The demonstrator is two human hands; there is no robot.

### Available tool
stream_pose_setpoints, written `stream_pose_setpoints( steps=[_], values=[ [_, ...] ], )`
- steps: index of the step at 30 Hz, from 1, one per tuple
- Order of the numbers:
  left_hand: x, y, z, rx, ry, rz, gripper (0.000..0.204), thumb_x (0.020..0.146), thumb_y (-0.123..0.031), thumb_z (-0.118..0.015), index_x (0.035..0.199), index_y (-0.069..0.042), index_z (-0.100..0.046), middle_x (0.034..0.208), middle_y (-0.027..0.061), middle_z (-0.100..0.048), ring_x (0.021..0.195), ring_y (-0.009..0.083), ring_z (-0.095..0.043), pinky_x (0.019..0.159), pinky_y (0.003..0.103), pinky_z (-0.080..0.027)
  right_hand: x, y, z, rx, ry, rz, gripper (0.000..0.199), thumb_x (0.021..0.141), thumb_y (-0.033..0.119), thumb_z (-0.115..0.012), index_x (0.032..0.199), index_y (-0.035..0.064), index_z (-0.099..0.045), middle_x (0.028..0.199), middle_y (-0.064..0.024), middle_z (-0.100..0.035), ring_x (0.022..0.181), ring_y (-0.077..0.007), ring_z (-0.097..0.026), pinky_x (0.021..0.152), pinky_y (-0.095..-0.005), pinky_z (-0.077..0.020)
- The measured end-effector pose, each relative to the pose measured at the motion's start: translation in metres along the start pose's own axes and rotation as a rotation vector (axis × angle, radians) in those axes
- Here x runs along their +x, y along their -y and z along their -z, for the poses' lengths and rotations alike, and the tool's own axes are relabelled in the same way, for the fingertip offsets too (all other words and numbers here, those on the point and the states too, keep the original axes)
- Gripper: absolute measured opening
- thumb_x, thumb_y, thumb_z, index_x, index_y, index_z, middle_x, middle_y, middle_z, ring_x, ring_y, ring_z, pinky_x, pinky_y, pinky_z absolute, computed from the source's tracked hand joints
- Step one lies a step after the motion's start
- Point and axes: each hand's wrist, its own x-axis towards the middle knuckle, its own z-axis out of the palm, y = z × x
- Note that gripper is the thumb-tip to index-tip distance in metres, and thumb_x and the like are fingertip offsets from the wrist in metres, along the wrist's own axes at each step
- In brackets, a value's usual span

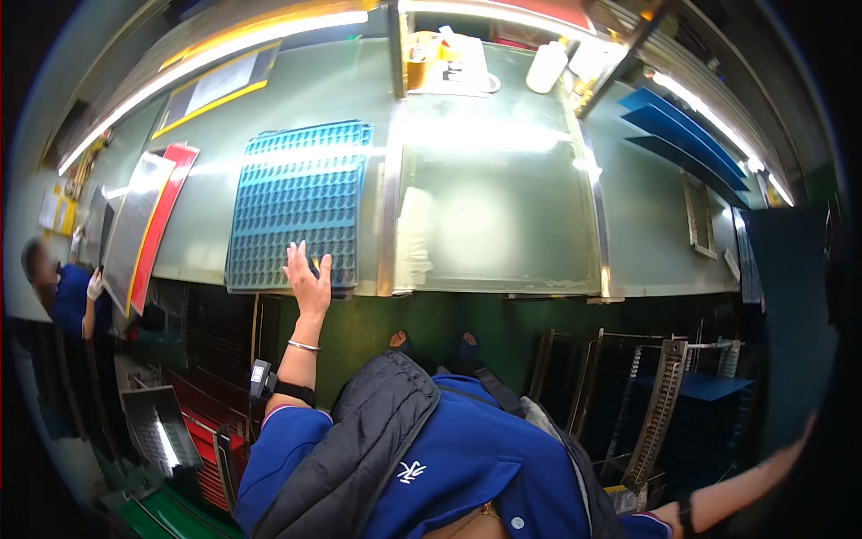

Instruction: Inspecting and organizing printed component sheets using a transparent grid and logging production details on a form.

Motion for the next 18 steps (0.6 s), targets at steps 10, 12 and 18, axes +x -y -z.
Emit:
stream_pose_setpoints(
  steps=[10, 12, 18],
  values=[
    [-0.023, 0.080, 0.043, -0.127, -0.432, 0.152, 0.056, 0.082, -0.021, -0.069, 0.124, 0.004, -0.042, 0.117, 0.0215, -0.043, 0.110, 0.0352, -0.042, 0.098, 0.043, -0.035, -0.228, 0.165, -0.464, 1.414, 0.395, -1.185, 0.013, 0.086, 0.007, -0.065, 0.099, 0.0089, -0.064, 0.092, -0.0030, -0.066, 0.081, -0.0156, -0.065, 0.061, -0.0296, -0.0548],
    [-0.021, 0.077, 0.049, -0.096, -0.387, 0.115, 0.055, 0.081, -0.019, -0.070, 0.123, 0.003, -0.043, 0.117, 0.0218, -0.044, 0.111, 0.0356, -0.041, 0.099, 0.043, -0.033, -0.272, 0.179, -0.514, 1.362, 0.635, -1.323, 0.021, 0.089, 0.008, -0.063, 0.108, 0.0053, -0.056, 0.101, -0.0083, -0.062, 0.090, -0.0239, -0.064, 0.082, -0.0402, -0.0566],
    [-0.017, 0.050, 0.054, -0.087, -0.341, -0.035, 0.052, 0.077, -0.018, -0.070, 0.119, 0.001, -0.046, 0.117, 0.0189, -0.047, 0.111, 0.0346, -0.043, 0.099, 0.045, -0.033, -0.327, 0.191, -0.540, 1.144, 0.802, -1.424, 0.023, 0.094, 0.014, -0.057, 0.112, 0.0008, -0.055, 0.112, -0.0134, -0.061, 0.106, -0.0275, -0.059, 0.097, -0.0417, -0.0483]
  ],
)
